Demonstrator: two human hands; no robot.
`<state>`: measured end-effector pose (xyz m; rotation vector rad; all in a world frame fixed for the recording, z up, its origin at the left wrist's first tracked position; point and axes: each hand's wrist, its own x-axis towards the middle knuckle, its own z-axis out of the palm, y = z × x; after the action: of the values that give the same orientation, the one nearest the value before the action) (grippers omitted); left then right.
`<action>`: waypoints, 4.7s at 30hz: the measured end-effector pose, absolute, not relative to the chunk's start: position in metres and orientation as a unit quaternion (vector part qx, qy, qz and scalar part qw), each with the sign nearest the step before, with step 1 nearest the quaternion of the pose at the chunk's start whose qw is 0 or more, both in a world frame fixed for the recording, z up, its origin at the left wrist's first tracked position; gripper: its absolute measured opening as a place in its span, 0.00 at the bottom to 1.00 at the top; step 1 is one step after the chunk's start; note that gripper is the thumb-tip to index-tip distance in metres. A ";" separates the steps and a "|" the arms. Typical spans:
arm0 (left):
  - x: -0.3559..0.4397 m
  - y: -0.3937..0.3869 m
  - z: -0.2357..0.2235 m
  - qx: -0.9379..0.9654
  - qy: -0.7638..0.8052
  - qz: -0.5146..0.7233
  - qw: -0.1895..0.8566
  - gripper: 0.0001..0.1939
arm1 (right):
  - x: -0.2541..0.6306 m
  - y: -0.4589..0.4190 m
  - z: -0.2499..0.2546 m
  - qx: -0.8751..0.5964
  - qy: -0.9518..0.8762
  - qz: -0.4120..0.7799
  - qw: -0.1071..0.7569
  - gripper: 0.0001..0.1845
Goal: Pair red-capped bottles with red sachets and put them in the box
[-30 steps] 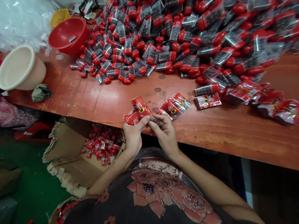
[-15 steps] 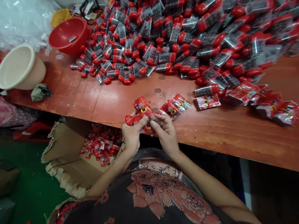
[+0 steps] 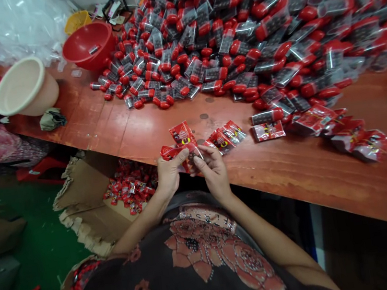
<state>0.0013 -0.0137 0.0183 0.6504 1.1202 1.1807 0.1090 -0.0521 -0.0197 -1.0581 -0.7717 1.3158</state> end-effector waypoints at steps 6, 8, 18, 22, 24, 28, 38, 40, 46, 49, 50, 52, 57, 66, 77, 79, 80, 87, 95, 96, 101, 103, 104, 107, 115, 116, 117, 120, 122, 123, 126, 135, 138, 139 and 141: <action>0.007 -0.025 0.016 0.299 0.515 0.517 0.616 0.14 | 0.112 -0.052 -0.030 -0.448 -0.354 0.594 0.567 0.24; 0.008 -0.028 0.015 0.289 0.521 0.511 0.620 0.15 | 0.111 -0.054 -0.034 -0.467 -0.332 0.583 0.576 0.23; -0.003 -0.011 0.014 0.275 0.487 0.516 0.649 0.16 | 0.114 -0.051 -0.018 -0.436 -0.253 0.650 0.569 0.22; -0.006 -0.010 0.014 0.280 0.488 0.507 0.653 0.16 | 0.114 -0.052 -0.020 -0.452 -0.275 0.634 0.565 0.23; -0.007 -0.009 0.015 0.280 0.489 0.503 0.655 0.17 | 0.115 -0.053 -0.022 -0.461 -0.283 0.630 0.558 0.24; -0.010 -0.005 0.017 0.287 0.502 0.493 0.651 0.15 | 0.116 -0.053 -0.022 -0.451 -0.283 0.637 0.557 0.23; 0.001 -0.016 0.020 0.315 0.512 0.523 0.604 0.16 | 0.104 -0.059 -0.017 -0.471 -0.263 0.605 0.585 0.23; 0.004 -0.017 0.019 0.312 0.502 0.524 0.614 0.15 | 0.101 -0.060 -0.016 -0.471 -0.266 0.595 0.595 0.22; -0.001 -0.010 0.016 0.269 0.507 0.538 0.618 0.19 | 0.107 -0.058 -0.018 -0.497 -0.310 0.562 0.584 0.22; -0.009 -0.002 0.017 0.269 0.520 0.554 0.592 0.18 | 0.113 -0.056 -0.022 -0.517 -0.350 0.524 0.579 0.21; -0.011 0.000 0.018 0.272 0.522 0.554 0.589 0.17 | 0.115 -0.055 -0.023 -0.521 -0.363 0.512 0.578 0.20; -0.014 0.001 0.019 0.280 0.529 0.548 0.584 0.16 | 0.116 -0.056 -0.025 -0.523 -0.381 0.499 0.576 0.19; -0.011 -0.009 0.017 0.284 0.537 0.575 0.548 0.13 | 0.108 -0.062 -0.024 -0.524 -0.340 0.509 0.593 0.20; -0.012 -0.014 0.021 0.309 0.530 0.587 0.529 0.13 | 0.106 -0.063 -0.018 -0.512 -0.342 0.520 0.593 0.19; -0.001 -0.030 0.022 0.273 0.528 0.505 0.626 0.16 | 0.108 -0.066 -0.029 -0.493 -0.437 0.472 0.586 0.23; -0.001 -0.029 0.020 0.264 0.521 0.508 0.633 0.16 | 0.110 -0.066 -0.030 -0.494 -0.453 0.455 0.586 0.22; -0.001 -0.028 0.019 0.259 0.516 0.514 0.634 0.16 | 0.111 -0.065 -0.030 -0.494 -0.463 0.445 0.586 0.22; -0.005 -0.025 0.018 0.266 0.504 0.516 0.640 0.15 | 0.118 -0.059 -0.025 -0.466 -0.551 0.415 0.553 0.25; -0.004 -0.028 0.015 0.262 0.526 0.501 0.635 0.14 | 0.108 -0.064 -0.031 -0.480 -0.461 0.425 0.613 0.13; -0.003 -0.029 0.015 0.263 0.529 0.500 0.633 0.14 | 0.108 -0.064 -0.031 -0.488 -0.470 0.417 0.606 0.15; -0.005 -0.028 0.010 0.271 0.537 0.489 0.632 0.13 | 0.109 -0.064 -0.032 -0.550 -0.477 0.401 0.556 0.24; -0.009 -0.026 0.009 0.281 0.535 0.485 0.632 0.13 | 0.111 -0.063 -0.032 -0.562 -0.489 0.383 0.546 0.23; -0.012 -0.024 0.009 0.284 0.535 0.480 0.634 0.14 | 0.113 -0.062 -0.032 -0.565 -0.505 0.360 0.545 0.22; -0.020 -0.021 0.011 0.269 0.524 0.476 0.653 0.21 | 0.120 -0.056 -0.033 -0.558 -0.573 0.243 0.549 0.21; -0.013 -0.022 0.020 0.232 0.497 0.477 0.687 0.17 | 0.127 -0.052 -0.033 -0.528 -0.668 0.069 0.520 0.32; -0.012 -0.022 0.020 0.236 0.495 0.474 0.689 0.17 | 0.127 -0.053 -0.032 -0.523 -0.677 0.068 0.513 0.33; -0.010 -0.022 0.020 0.240 0.494 0.472 0.690 0.17 | 0.126 -0.054 -0.031 -0.518 -0.685 0.069 0.508 0.34; -0.009 -0.022 0.020 0.256 0.502 0.478 0.674 0.17 | 0.125 -0.056 -0.029 -0.501 -0.693 0.082 0.511 0.34; -0.010 -0.021 0.020 0.272 0.515 0.486 0.651 0.17 | 0.124 -0.056 -0.029 -0.499 -0.686 0.109 0.518 0.33; -0.011 -0.020 0.020 0.282 0.522 0.487 0.640 0.16 | 0.123 -0.056 -0.030 -0.499 -0.680 0.129 0.522 0.32; -0.015 -0.017 0.021 0.305 0.542 0.486 0.614 0.16 | 0.122 -0.057 -0.030 -0.497 -0.654 0.201 0.533 0.28; -0.019 -0.020 0.023 0.345 0.533 0.483 0.603 0.15 | 0.116 -0.061 -0.020 -0.485 -0.569 0.316 0.584 0.24; -0.014 -0.023 0.022 0.334 0.532 0.476 0.616 0.15 | 0.115 -0.061 -0.019 -0.485 -0.557 0.323 0.592 0.23; -0.013 -0.024 0.022 0.326 0.534 0.472 0.621 0.15 | 0.114 -0.061 -0.018 -0.486 -0.551 0.326 0.595 0.22; -0.011 -0.026 0.020 0.313 0.534 0.462 0.635 0.14 | 0.113 -0.061 -0.018 -0.491 -0.536 0.336 0.599 0.20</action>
<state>-0.0109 -0.0258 0.0202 0.7146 1.2198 1.0568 0.1133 -0.0612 -0.0177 -1.1383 -1.2430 0.7786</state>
